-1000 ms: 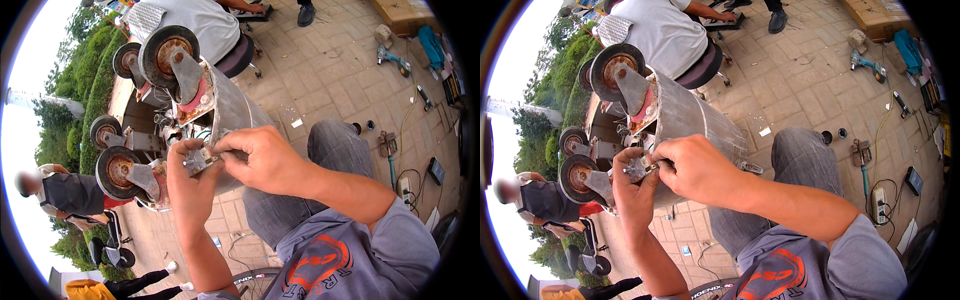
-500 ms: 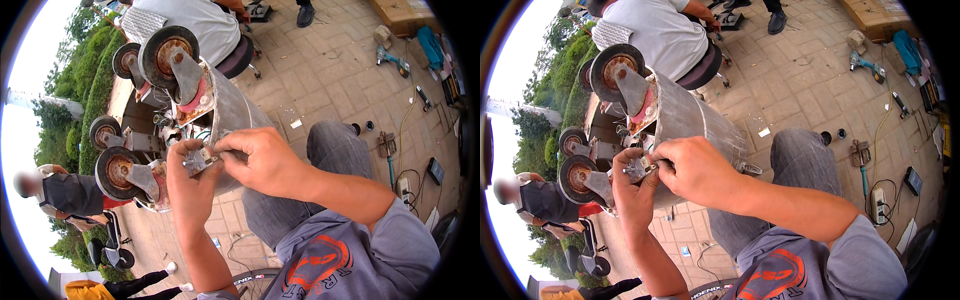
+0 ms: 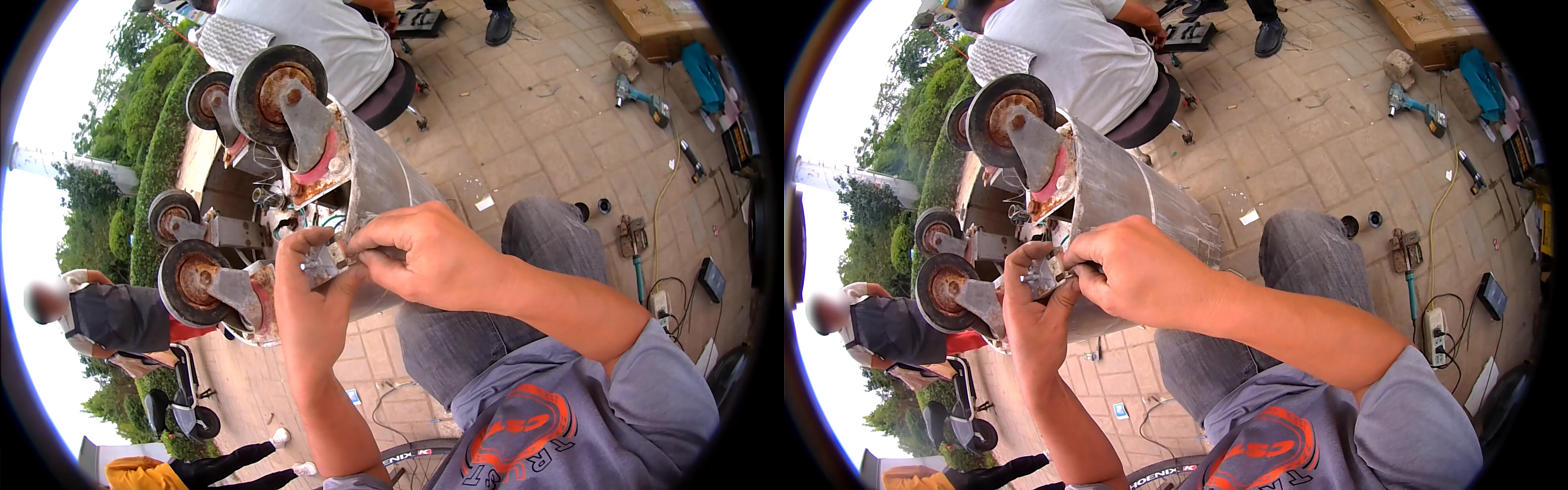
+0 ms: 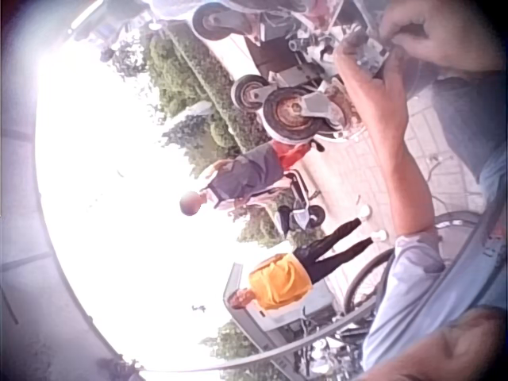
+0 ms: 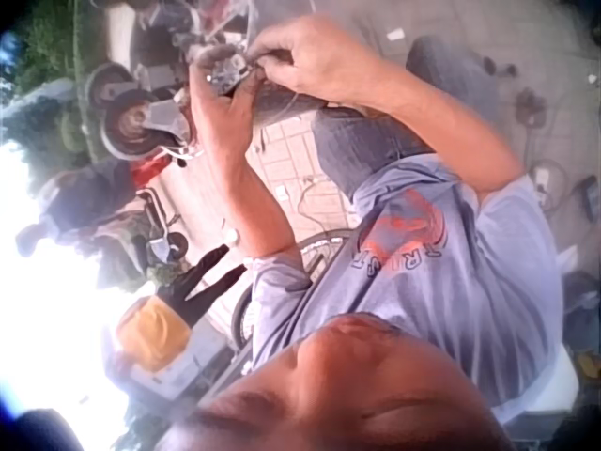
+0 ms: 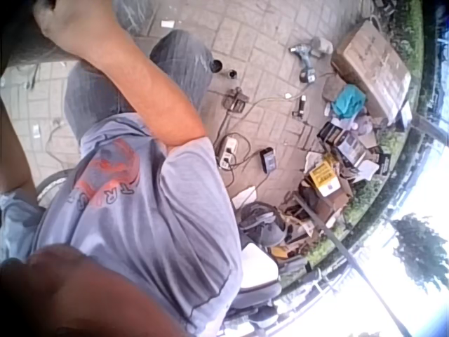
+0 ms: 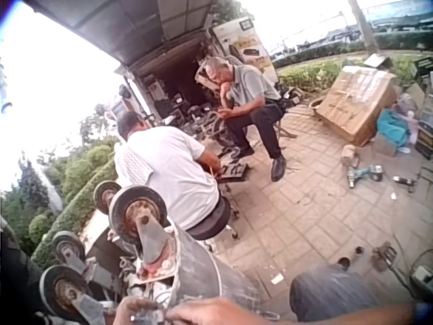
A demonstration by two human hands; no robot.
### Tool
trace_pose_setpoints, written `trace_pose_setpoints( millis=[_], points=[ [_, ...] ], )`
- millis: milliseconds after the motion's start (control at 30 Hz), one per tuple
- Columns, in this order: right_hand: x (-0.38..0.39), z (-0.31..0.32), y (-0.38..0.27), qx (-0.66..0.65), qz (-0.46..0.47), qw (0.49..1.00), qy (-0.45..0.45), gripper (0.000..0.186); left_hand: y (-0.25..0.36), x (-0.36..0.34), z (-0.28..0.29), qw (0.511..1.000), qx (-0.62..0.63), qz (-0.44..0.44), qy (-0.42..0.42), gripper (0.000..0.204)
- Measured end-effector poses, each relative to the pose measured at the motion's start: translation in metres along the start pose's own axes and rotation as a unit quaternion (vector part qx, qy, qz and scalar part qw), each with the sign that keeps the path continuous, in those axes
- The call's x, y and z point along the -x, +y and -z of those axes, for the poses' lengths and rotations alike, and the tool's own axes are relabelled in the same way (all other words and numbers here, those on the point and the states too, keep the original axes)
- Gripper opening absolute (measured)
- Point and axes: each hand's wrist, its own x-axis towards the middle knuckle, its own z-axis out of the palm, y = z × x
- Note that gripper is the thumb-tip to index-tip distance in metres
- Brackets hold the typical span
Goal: The person is soldering wires on a cylindrical metal device with wheels. They use a soldering iron and solder wire to connect components, handling the device and tools throughout the process.
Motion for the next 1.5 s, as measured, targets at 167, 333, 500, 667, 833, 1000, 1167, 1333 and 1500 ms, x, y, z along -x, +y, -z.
trace_pose_setpoints(
  millis=[167, 333, 500, 667, 833, 1000, 1167, 1333, 1500],
  points=[
    [-0.0019, 0.003, 0.0001, -0.004, 0.014, 1.0, -0.022, 0.018, 0.0041, -0.0001, 0.0019, 1.0, -0.018, -0.005, -0.008, 0.043],
    [-0.0027, 0.0004, 0.0004, 0.007, 0.006, 1.0, 0.0, 0.019, 0.005, -0.0003, 0.0, 1.0, -0.022, -0.016, -0.003, 0.043],
    [-0.0048, 0.0038, 0.0013, 0.007, 0.026, 0.999, -0.025, 0.019, 0.0048, 0.0, 0.0013, 1.0, -0.017, -0.001, -0.007, 0.044],
    [-0.0042, 0.0006, 0.0006, 0.014, 0.017, 1.0, -0.014, 0.017, 0.0006, -0.0008, 0.0006, 1.0, -0.016, -0.016, -0.006, 0.045],
    [-0.0051, -0.0001, -0.0014, 0.019, 0.024, 1.0, 0.002, 0.017, 0.004, 0.0002, 0.0012, 1.0, 0.0, 0.007, -0.009, 0.044],
    [-0.0049, 0.0024, -0.0014, 0.022, 0.022, 0.999, -0.02, 0.017, 0.0062, -0.0005, 0.0012, 1.0, 0.003, 0.025, -0.008, 0.044],
    [-0.0037, 0.001, -0.0016, 0.022, 0.003, 1.0, -0.015, 0.017, -0.002, -0.0018, 0.0017, 1.0, -0.008, -0.017, -0.005, 0.044],
    [-0.0036, -0.0005, -0.0008, 0.029, 0.01, 1.0, -0.002, 0.017, -0.0001, -0.0012, 0.0006, 1.0, -0.007, -0.012, -0.001, 0.044],
    [-0.004, 0.001, -0.0006, 0.02, 0.01, 1.0, -0.011, 0.017, 0.0051, -0.0003, 0.0005, 1.0, -0.009, 0.01, -0.002, 0.043]
  ],
)
